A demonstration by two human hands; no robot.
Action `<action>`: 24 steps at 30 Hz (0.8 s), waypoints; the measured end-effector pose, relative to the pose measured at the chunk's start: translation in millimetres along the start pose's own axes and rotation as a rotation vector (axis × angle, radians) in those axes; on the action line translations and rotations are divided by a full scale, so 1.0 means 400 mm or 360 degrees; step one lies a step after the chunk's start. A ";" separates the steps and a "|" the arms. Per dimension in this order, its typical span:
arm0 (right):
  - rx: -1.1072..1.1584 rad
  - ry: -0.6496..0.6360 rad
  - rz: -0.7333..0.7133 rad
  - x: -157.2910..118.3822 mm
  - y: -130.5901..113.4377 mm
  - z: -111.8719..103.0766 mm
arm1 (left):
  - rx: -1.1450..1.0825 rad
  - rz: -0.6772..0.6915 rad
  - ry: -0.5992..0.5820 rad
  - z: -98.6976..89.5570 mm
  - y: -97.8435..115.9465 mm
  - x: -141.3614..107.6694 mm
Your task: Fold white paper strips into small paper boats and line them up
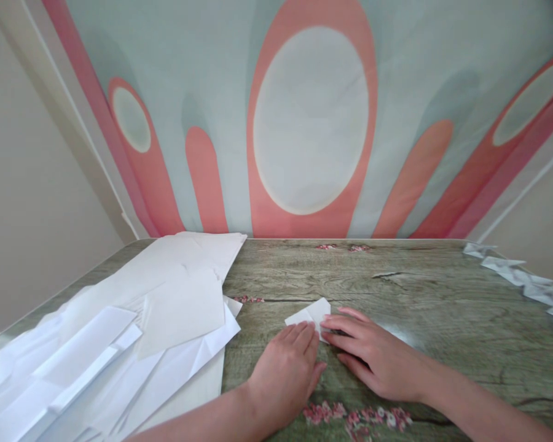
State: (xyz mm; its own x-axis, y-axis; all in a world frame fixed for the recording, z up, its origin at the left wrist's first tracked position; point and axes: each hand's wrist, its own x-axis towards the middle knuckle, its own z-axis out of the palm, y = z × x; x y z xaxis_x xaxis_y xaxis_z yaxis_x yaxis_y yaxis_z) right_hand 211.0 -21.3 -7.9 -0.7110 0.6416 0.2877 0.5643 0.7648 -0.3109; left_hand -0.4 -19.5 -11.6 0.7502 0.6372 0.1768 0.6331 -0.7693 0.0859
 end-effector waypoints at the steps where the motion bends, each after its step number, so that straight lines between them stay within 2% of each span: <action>1: -0.0004 0.0003 -0.0003 0.000 0.000 0.000 | 0.0003 0.0007 0.0003 0.000 -0.001 0.000; 24: 0.0006 -0.0056 0.0040 0.000 -0.009 -0.012 | -0.0002 0.0030 -0.0086 -0.012 -0.005 0.012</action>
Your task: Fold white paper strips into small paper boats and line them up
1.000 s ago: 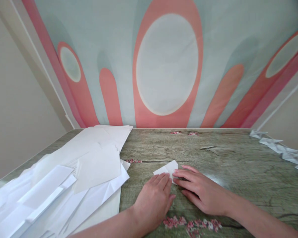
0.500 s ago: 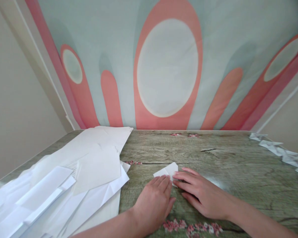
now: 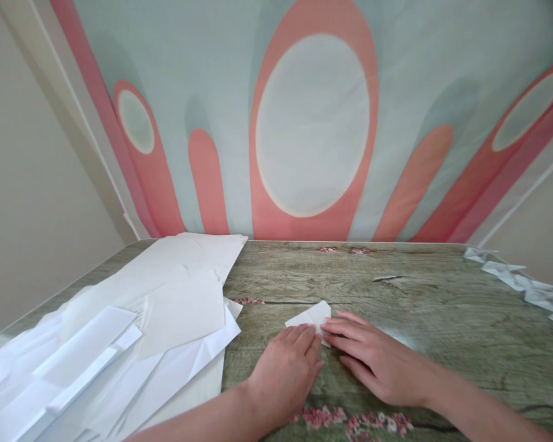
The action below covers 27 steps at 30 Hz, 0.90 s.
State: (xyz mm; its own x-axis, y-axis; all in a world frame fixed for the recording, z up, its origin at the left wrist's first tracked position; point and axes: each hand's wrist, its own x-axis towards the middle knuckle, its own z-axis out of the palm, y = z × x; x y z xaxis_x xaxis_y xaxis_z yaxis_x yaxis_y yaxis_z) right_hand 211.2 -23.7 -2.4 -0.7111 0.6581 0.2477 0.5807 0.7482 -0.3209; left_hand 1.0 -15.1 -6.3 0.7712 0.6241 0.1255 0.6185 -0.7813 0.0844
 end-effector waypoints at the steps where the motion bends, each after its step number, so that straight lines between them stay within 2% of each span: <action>1: 0.0005 -0.0012 0.0001 0.000 0.001 -0.001 | 0.0007 0.0002 0.0001 0.001 0.000 -0.001; 6: 0.0001 -0.0092 -0.0004 0.002 0.011 -0.004 | 0.0015 -0.0002 0.0001 0.008 0.000 -0.003; 27: -0.0025 -0.0166 -0.0062 -0.004 0.017 -0.003 | 0.0017 -0.0016 -0.0035 0.005 -0.001 -0.003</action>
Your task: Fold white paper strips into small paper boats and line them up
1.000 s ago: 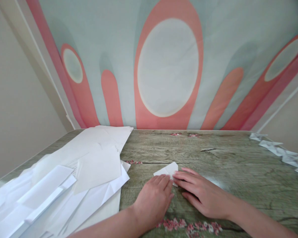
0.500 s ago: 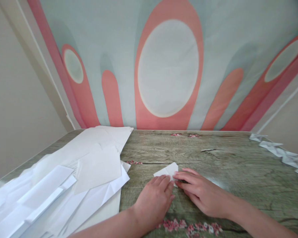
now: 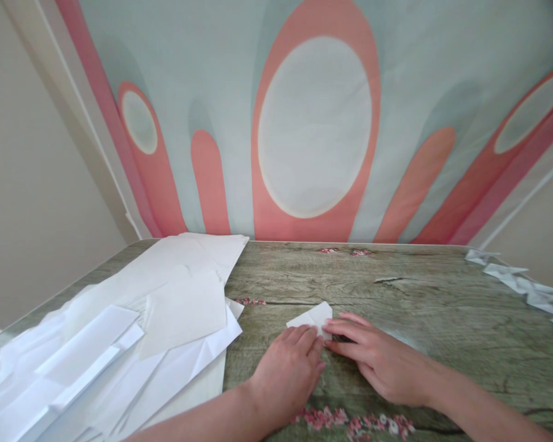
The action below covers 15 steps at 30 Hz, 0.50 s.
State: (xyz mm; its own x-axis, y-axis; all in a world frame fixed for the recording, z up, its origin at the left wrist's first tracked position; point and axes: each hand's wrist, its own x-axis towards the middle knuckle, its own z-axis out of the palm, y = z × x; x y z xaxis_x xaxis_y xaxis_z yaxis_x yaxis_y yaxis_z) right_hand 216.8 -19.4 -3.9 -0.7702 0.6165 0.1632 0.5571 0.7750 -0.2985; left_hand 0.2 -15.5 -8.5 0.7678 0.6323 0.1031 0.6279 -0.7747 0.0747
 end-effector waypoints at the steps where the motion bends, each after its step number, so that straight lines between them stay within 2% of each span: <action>1: -0.0017 0.0002 -0.0007 0.001 -0.001 0.001 | 0.0007 0.0004 0.0002 0.000 0.000 0.000; 7: -0.0122 0.0079 -0.0018 0.004 -0.001 0.013 | 0.0056 0.0025 -0.0001 0.000 -0.001 0.002; 15: -0.0213 0.0070 0.0017 0.013 -0.014 0.003 | 0.0069 0.0029 -0.0036 -0.004 -0.011 0.004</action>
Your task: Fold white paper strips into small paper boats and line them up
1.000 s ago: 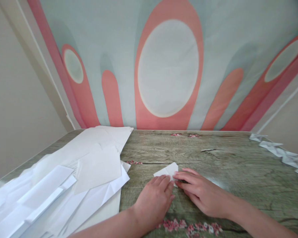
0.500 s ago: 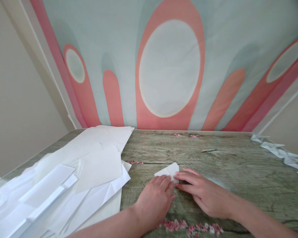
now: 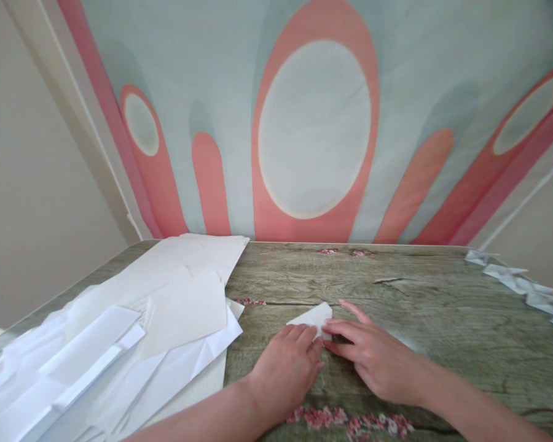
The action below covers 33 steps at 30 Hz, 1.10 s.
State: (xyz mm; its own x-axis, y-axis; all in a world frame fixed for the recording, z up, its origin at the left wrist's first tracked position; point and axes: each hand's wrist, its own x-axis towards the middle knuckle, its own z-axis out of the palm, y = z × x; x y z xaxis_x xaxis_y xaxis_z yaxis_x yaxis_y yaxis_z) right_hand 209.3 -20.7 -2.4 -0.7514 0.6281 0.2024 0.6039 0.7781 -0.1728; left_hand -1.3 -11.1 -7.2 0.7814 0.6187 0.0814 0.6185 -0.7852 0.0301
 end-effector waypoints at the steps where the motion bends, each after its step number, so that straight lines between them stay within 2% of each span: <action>1: -0.0009 0.0019 -0.0005 0.001 -0.001 0.001 | 0.0013 0.0011 0.0004 0.001 -0.002 0.000; 5: -0.0027 0.0099 -0.0017 0.005 -0.004 0.013 | 0.0066 0.0023 0.0027 -0.006 -0.007 -0.006; 9: 0.0010 0.0111 0.0000 0.005 -0.001 0.018 | 0.0075 -0.0073 0.0038 -0.037 -0.011 -0.013; 22: -0.0002 0.0101 0.0035 0.008 -0.009 0.011 | 0.0055 -0.0183 -0.0123 -0.097 -0.051 -0.032; 29: -0.0001 0.0113 0.0039 0.005 -0.007 0.015 | 0.0130 -0.0267 -0.0106 -0.104 -0.054 -0.035; 33: -0.0009 0.0137 0.0059 0.006 -0.012 0.016 | 0.0091 -0.0272 -0.0032 -0.091 -0.043 -0.030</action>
State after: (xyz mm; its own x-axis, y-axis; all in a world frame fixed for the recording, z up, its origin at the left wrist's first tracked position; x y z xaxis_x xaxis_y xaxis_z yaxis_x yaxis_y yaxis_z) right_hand 202.8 -22.9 -7.4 -0.7032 0.6544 0.2780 0.6324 0.7544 -0.1762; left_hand -24.2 -5.9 27.6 0.6657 0.7438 0.0599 0.7457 -0.6661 -0.0147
